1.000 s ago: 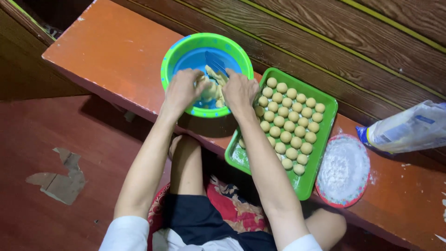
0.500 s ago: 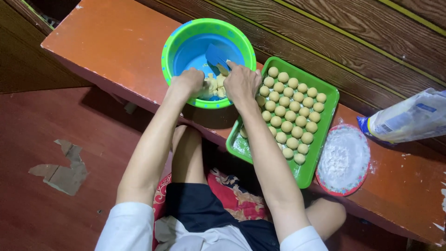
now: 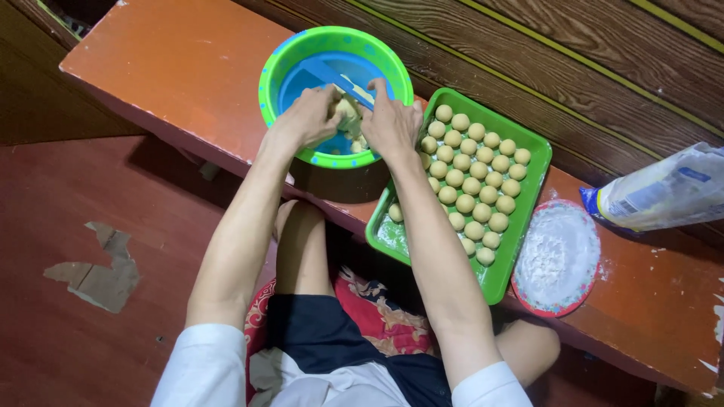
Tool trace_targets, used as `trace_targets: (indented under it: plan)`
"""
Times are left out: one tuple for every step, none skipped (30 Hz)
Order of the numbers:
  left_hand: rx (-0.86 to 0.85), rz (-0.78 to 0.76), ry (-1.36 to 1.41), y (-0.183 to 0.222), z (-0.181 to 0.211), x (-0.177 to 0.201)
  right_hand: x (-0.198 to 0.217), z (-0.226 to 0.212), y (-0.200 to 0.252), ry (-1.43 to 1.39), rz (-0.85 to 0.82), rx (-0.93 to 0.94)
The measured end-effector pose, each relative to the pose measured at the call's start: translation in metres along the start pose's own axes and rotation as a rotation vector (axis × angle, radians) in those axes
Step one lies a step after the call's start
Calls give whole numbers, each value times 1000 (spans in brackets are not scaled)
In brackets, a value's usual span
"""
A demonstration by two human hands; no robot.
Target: Shaping small pieces of dough into balls and then flattening them by hand on a tray.
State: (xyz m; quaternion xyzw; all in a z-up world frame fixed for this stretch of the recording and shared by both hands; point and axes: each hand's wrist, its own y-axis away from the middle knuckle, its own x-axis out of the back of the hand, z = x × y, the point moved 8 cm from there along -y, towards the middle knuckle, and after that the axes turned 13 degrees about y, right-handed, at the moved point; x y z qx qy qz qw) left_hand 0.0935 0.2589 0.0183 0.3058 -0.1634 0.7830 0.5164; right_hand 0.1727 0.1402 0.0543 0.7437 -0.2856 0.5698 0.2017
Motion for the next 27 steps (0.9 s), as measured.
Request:
trace_targets:
  plan:
    - [-1,1,-2,0,-2,0,-1,1,-4,-1,2,1]
    - [-34,-6,-4,2,-3,-3,-5,3,-5,-19,-4,-1]
    - [-66,-13,-7,5,-3,-6,-8,4,-6,-37,-10,-3]
    - [-60,-18,-8,5,-1,-7,-15,9,-11,-41,-17,-5]
    - [14,-72,-45,6,-4,-11,-18,15,-16,-69,24,-31]
    - [80,-118,-84,3,-5,-11,-16,20,-25,-95,77,-52]
    - [78,-114,-87,0,-11,-12,-16,20,-26,-96,81,-49]
    - [53,-114,-75,-1,-14,-14,-18,21,-26,-98,69,-44]
    - [27,-115,-63,-3,-18,-17,-20,22,-25,-99,56,-39]
    - [21,-117,-65,-1,-13,-17,-13,18,-21,-99,61,-43]
    - [0,-64,-81,0,-6,-14,-8,17,-17,-134,33,-66]
    - [-21,-10,-94,2,0,-10,-3,13,-13,-167,3,-87]
    - [-25,-11,-94,3,0,-10,-2,16,-11,-166,6,-90]
    - [-44,59,-120,6,1,-5,-3,17,-8,-197,-13,-88]
    - [-62,129,-146,10,2,-1,-4,18,-6,-229,-33,-85]
    - [-67,135,-145,6,-3,-3,-7,22,-5,-225,-27,-82]
    - [-41,179,-203,2,-9,-3,-7,27,-5,-294,27,-96]
    - [-10,225,-261,-1,-17,-1,-8,31,-5,-364,78,-108]
    - [-11,232,-260,-2,-19,0,-1,28,3,-362,80,-102]
    - [-22,237,-252,-3,-20,-2,3,27,11,-382,54,-96]
    - [-32,243,-243,-6,-21,-5,7,26,19,-401,28,-90]
    - [-39,244,-240,-5,-20,-4,21,21,34,-397,34,-92]
    - [-34,246,-215,-5,-21,-3,30,18,48,-418,-3,-134]
    - [-21,241,-185,-2,-24,-6,37,15,65,-439,-49,-181]
    - [-21,236,-179,-2,-22,-8,21,26,60,-434,-52,-187]
    - [38,226,-132,-2,-26,-8,2,36,54,-437,-73,-197]
    - [97,215,-86,-2,-30,-8,-16,47,49,-441,-93,-208]
